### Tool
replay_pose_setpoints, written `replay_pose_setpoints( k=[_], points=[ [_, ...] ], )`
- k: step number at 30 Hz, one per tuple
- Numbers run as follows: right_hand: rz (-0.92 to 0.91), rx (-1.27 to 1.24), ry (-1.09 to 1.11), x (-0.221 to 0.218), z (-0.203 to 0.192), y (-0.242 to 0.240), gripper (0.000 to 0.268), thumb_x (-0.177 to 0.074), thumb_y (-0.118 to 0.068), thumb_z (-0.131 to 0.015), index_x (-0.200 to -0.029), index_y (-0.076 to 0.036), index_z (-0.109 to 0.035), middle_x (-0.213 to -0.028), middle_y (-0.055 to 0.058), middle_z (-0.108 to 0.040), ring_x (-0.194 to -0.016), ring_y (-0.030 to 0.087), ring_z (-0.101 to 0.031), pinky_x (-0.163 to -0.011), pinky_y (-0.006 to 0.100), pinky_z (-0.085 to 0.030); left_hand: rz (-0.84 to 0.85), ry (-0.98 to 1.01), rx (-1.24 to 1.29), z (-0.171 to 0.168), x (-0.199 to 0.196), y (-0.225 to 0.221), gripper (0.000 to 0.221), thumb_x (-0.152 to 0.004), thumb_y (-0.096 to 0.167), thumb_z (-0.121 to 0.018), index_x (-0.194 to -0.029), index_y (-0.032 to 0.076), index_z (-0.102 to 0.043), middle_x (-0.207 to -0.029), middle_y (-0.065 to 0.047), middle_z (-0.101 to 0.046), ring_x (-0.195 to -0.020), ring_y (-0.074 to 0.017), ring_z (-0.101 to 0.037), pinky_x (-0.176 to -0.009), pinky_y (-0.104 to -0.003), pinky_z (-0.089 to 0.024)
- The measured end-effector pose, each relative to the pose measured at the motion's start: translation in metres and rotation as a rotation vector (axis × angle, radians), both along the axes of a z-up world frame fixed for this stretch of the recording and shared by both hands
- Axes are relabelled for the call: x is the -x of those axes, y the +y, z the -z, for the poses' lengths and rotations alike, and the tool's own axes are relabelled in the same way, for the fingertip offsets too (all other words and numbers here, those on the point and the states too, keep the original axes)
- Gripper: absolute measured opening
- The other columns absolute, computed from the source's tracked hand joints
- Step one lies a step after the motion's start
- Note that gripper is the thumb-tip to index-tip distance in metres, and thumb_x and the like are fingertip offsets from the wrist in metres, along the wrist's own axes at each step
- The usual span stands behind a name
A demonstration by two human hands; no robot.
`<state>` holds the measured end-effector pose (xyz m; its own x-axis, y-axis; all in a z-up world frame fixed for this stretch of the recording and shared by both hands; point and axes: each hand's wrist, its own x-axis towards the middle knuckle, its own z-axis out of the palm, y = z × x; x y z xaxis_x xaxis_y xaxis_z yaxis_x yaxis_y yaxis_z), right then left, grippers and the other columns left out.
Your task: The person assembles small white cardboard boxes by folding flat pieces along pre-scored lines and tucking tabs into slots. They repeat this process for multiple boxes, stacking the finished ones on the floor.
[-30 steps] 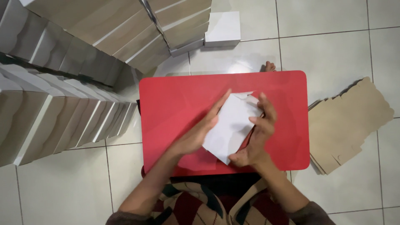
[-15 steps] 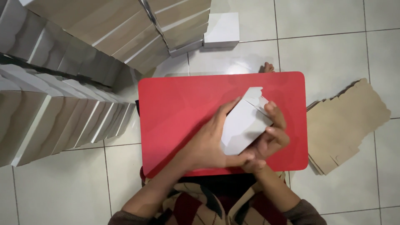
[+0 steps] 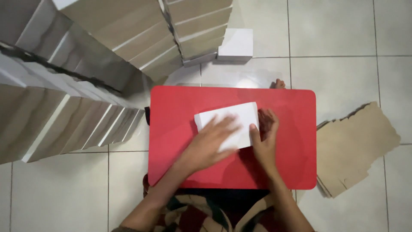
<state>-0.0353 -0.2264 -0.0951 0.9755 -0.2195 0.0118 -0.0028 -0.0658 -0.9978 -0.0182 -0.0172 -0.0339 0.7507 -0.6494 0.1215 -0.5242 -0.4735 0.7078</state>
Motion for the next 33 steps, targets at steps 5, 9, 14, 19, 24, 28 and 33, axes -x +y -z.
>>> replay_pose_setpoints(
  k=[5, 9, 14, 19, 24, 28, 33],
  points=[
    [-0.076, 0.14, -0.027, 0.003, -0.023, 0.005, 0.06, -0.103, -0.024, -0.053, -0.156, -0.005, -0.032, -0.163, 0.014, -0.037, -0.151, 0.027, -0.038, -0.122, 0.039, -0.034, -0.647, 0.048, 0.075, 0.038, 0.037, 0.007, 0.076, -0.107, 0.039, -0.046, -0.163, 0.005, -0.007, -0.171, -0.024, 0.003, -0.158, -0.043, 0.006, -0.126, -0.058, -0.002],
    [-0.122, 0.221, 0.134, 0.004, -0.03, 0.014, 0.06, -0.103, -0.04, -0.043, -0.157, -0.015, -0.039, -0.163, 0.011, -0.042, -0.145, 0.025, -0.045, -0.11, 0.039, -0.042, -0.692, 0.261, 0.557, 0.077, 0.058, -0.019, 0.062, -0.111, 0.027, -0.026, -0.162, 0.002, 0.001, -0.172, -0.015, 0.005, -0.159, -0.0314, 0.012, -0.128, -0.045, 0.003],
    [-0.091, 0.071, 0.331, -0.002, -0.048, 0.03, 0.073, -0.095, -0.046, -0.043, -0.158, -0.012, -0.037, -0.16, 0.01, -0.045, -0.144, 0.024, -0.046, -0.112, 0.039, -0.041, -0.753, 0.339, 0.644, 0.067, 0.056, -0.026, 0.065, -0.11, 0.034, -0.025, -0.162, 0.007, 0.002, -0.172, -0.01, 0.008, -0.159, -0.0259, 0.012, -0.128, -0.044, 0.005],
    [-0.076, 0.044, 0.349, 0.006, -0.063, 0.04, 0.074, -0.093, -0.047, -0.042, -0.158, -0.012, -0.038, -0.158, 0.011, -0.047, -0.142, 0.026, -0.048, -0.111, 0.04, -0.043, -0.655, 0.437, 0.687, 0.04, 0.061, -0.014, 0.081, -0.106, 0.042, -0.037, -0.161, 0.01, 0.013, -0.171, -0.008, 0.018, -0.157, -0.0252, 0.022, -0.125, -0.048, 0.012],
    [-0.037, -0.272, 0.252, 0.0, -0.029, 0.034, 0.048, -0.101, -0.034, -0.051, -0.142, -0.011, -0.042, -0.128, 0.013, -0.057, -0.108, 0.024, -0.057, -0.081, 0.036, -0.049, -0.662, 0.121, 0.616, -0.024, 0.058, 0.01, 0.084, -0.106, 0.048, -0.04, -0.162, 0.006, 0.008, -0.173, -0.014, 0.009, -0.161, -0.0333, 0.012, -0.128, -0.056, 0.006],
    [-0.294, -0.357, -0.077, -0.041, -0.094, 0.07, 0.042, -0.094, -0.032, -0.058, -0.131, -0.021, -0.042, -0.137, 0.007, -0.048, -0.117, 0.026, -0.054, -0.087, 0.04, -0.052, -0.625, -0.082, 0.7, -0.117, 0.055, 0.057, 0.084, -0.109, 0.041, -0.04, -0.161, 0.008, 0.016, -0.172, -0.014, 0.02, -0.163, -0.0382, 0.016, -0.13, -0.063, 0.008],
    [-0.577, 0.025, -0.831, -0.068, -0.224, 0.161, 0.072, -0.114, -0.058, -0.033, -0.162, -0.004, -0.027, -0.165, 0.012, -0.034, -0.149, 0.026, -0.039, -0.125, 0.044, -0.039, -0.639, -0.417, 0.71, -0.214, 0.084, 0.124, 0.1, -0.107, 0.049, -0.05, -0.164, 0.007, 0.022, -0.173, -0.01, 0.032, -0.17, -0.0301, 0.029, -0.152, -0.06, 0.014]
  ],
)
